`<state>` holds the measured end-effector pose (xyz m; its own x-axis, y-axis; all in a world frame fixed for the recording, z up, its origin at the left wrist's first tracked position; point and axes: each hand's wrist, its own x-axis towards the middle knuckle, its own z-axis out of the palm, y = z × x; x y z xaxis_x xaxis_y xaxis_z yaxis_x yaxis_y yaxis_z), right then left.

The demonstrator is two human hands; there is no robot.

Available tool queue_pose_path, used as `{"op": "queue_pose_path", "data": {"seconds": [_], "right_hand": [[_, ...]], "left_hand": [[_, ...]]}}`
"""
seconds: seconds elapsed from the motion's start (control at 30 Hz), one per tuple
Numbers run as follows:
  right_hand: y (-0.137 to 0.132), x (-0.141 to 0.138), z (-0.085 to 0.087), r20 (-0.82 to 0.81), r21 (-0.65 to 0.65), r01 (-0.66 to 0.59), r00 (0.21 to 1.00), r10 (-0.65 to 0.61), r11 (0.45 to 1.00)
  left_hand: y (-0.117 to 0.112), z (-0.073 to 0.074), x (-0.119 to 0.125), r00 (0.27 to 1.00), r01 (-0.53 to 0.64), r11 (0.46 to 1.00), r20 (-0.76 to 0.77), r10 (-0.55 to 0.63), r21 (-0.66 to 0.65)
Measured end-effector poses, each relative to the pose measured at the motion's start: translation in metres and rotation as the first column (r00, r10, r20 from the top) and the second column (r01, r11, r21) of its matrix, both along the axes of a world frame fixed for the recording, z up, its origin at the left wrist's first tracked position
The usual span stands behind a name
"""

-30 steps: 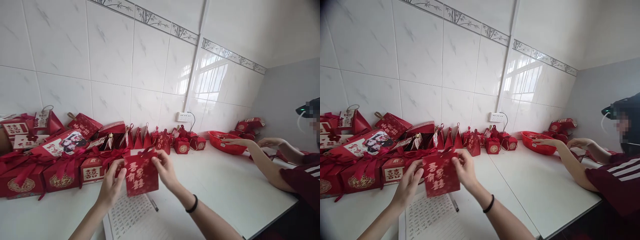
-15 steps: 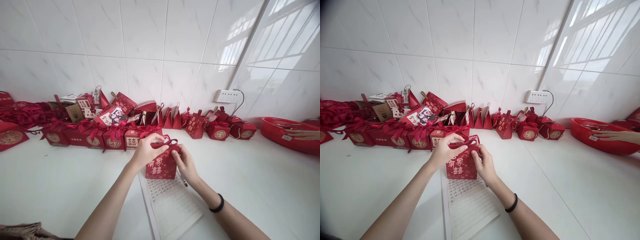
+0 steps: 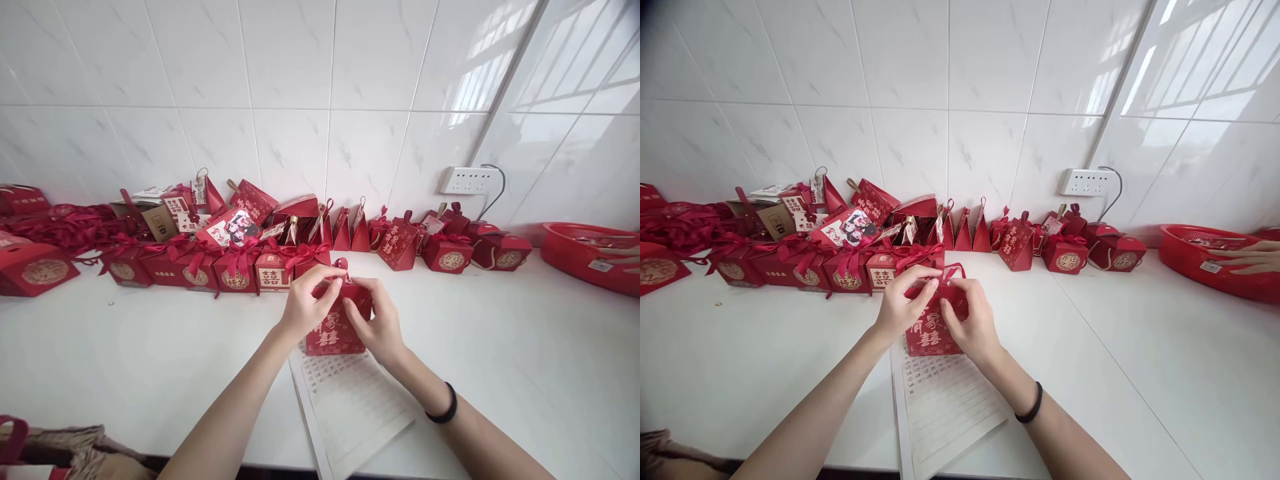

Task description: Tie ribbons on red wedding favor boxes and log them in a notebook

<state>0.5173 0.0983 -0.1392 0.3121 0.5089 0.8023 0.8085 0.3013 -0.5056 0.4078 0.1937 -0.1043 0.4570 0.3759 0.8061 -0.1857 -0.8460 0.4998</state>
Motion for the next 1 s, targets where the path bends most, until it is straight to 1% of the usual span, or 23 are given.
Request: {"op": "queue_pose_path", "data": {"seconds": [0.07,0.13,0.2,0.3,0.4,0.5,0.57,0.73,0.8,0.87,1.0], "right_hand": [[0.000,0.000,0.002,0.039,0.021,0.023,0.999,-0.024,1.000],[0.000,0.001,0.002,0.043,0.026,0.037,0.998,-0.038,0.999],[0.001,0.001,0.002,0.050,0.032,0.046,0.998,-0.047,0.998],[0.001,0.001,0.001,0.083,0.053,0.053,0.995,-0.057,0.997],[0.000,0.001,0.000,0.133,0.081,0.082,0.987,-0.092,0.993],[-0.001,0.002,0.000,0.188,0.114,0.131,0.970,-0.151,0.985],[-0.001,0.003,0.001,0.223,0.135,0.152,0.958,-0.180,0.979],[-0.003,0.002,0.005,0.281,0.188,0.197,0.928,-0.245,0.962],[-0.004,0.002,0.007,0.297,0.203,0.213,0.917,-0.268,0.956],[-0.004,0.002,0.008,0.320,0.214,0.228,0.902,-0.289,0.950],[-0.005,0.006,0.010,0.403,0.263,0.260,0.845,-0.351,0.929]], "left_hand": [[-0.001,-0.003,0.002,0.998,0.005,0.996,0.054,-0.010,0.094],[-0.003,-0.004,0.003,0.996,0.013,0.991,0.081,-0.024,0.133],[-0.004,-0.005,0.003,0.997,0.018,0.996,0.074,-0.025,0.092],[-0.004,-0.006,0.003,0.999,0.007,1.000,0.037,-0.006,-0.013],[-0.002,-0.009,0.005,0.996,-0.004,0.998,0.087,0.009,-0.059],[-0.001,-0.013,0.009,0.984,-0.002,0.998,0.179,0.012,-0.055],[-0.002,-0.014,0.010,0.978,-0.011,0.999,0.207,0.019,-0.039],[-0.006,-0.014,0.008,0.962,-0.106,0.994,0.256,0.100,0.012],[-0.008,-0.012,0.007,0.968,-0.103,0.993,0.236,0.088,0.053],[-0.009,-0.008,0.005,0.984,-0.057,0.996,0.174,0.043,0.075],[-0.009,-0.004,0.003,0.998,0.005,1.000,0.070,-0.007,0.027]]}}
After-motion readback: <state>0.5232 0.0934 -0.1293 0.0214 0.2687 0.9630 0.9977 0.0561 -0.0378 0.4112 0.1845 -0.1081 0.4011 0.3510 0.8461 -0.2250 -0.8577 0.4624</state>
